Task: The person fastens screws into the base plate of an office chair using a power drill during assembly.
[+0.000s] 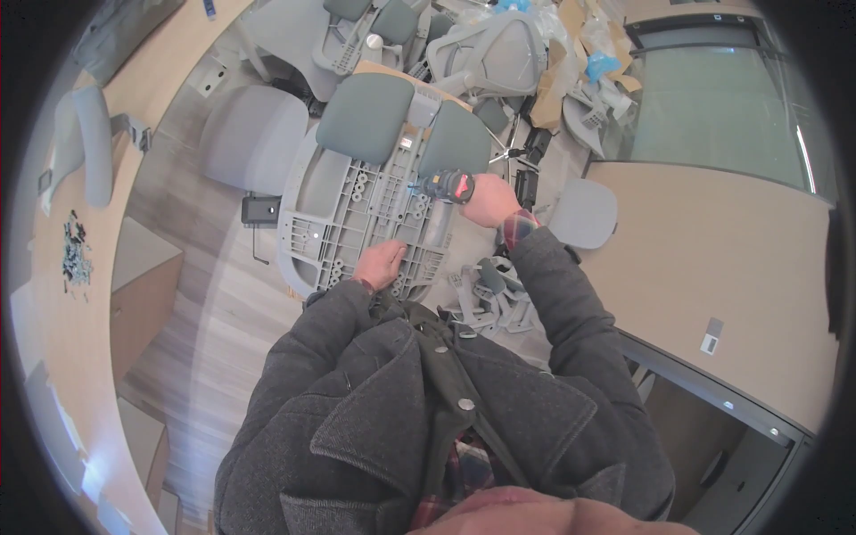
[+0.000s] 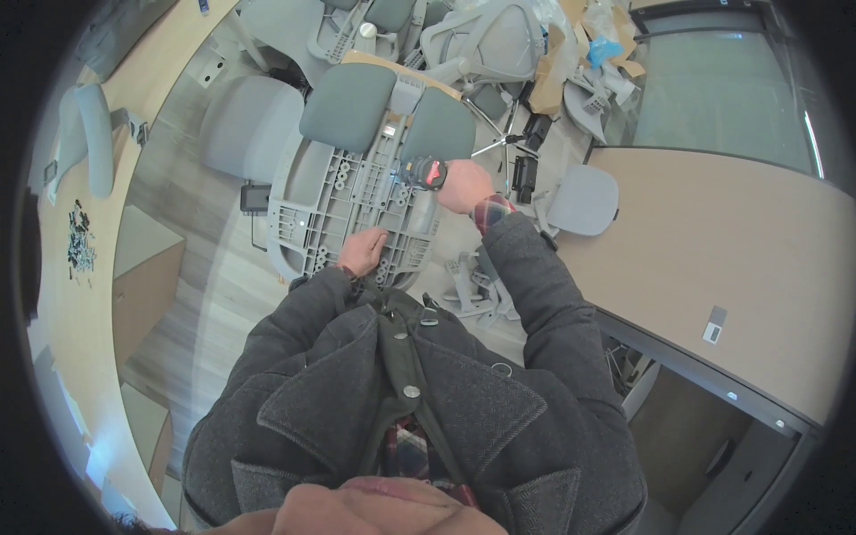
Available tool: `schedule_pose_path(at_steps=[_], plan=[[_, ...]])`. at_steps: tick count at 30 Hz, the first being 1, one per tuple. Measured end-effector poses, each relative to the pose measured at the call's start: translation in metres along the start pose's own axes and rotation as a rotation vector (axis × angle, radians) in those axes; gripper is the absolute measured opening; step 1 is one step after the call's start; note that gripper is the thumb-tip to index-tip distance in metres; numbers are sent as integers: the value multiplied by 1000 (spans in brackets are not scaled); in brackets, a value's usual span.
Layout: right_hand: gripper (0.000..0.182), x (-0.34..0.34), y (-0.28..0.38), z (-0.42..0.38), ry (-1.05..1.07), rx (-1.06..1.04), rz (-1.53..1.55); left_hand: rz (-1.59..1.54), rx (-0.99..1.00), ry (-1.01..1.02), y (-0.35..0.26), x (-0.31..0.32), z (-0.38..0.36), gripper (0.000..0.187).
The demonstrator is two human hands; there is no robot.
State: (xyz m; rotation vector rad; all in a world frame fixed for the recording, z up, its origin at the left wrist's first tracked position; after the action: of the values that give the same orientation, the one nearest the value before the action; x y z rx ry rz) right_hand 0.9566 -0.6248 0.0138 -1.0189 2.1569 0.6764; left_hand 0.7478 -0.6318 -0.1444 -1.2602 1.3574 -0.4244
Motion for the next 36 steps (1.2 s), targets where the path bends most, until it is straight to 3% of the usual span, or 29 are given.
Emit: schedule_pose_path(at_steps=[6, 12, 18, 20, 24, 26, 33, 36], plan=[[13, -7, 8, -12, -25, -37, 84, -85, -42, 2, 2, -7, 5, 33], [13, -12, 21, -20, -12, -46, 147, -216, -138, 139, -3, -17, 4, 33], [40, -50, 38, -67, -178, -173, -22, -358, -268, 124, 6, -20, 15, 30], [18, -53, 31, -75, -296, -216, 61, -775, -459, 123, 20, -21, 20, 22], [19, -41, 40, -94, -440, -250, 222, -1394, -630, 90, 18, -40, 25, 30], [28, -10, 31, -91, -366, -180, 411, -1699, -553, 78, 8, -48, 32, 37], [27, 29, 28, -101, -414, -46, 847, -1921, -485, 23, 0, -52, 39, 37], [18, 42, 17, -96, -405, -48, 909, -1917, -514, 3, 7, -45, 39, 20]])
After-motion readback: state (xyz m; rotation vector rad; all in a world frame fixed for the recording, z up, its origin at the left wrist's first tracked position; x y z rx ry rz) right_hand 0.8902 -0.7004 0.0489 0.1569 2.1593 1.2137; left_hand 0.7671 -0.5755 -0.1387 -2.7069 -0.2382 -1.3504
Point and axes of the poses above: each hand's wrist, its own z-axis towards the middle knuckle, its own x-axis out of the palm, y = z × x, the point moved 9 cm from there along z, towards the middle knuckle, and after that the axes turned 12 degrees about -x, right-handed, at the moved point
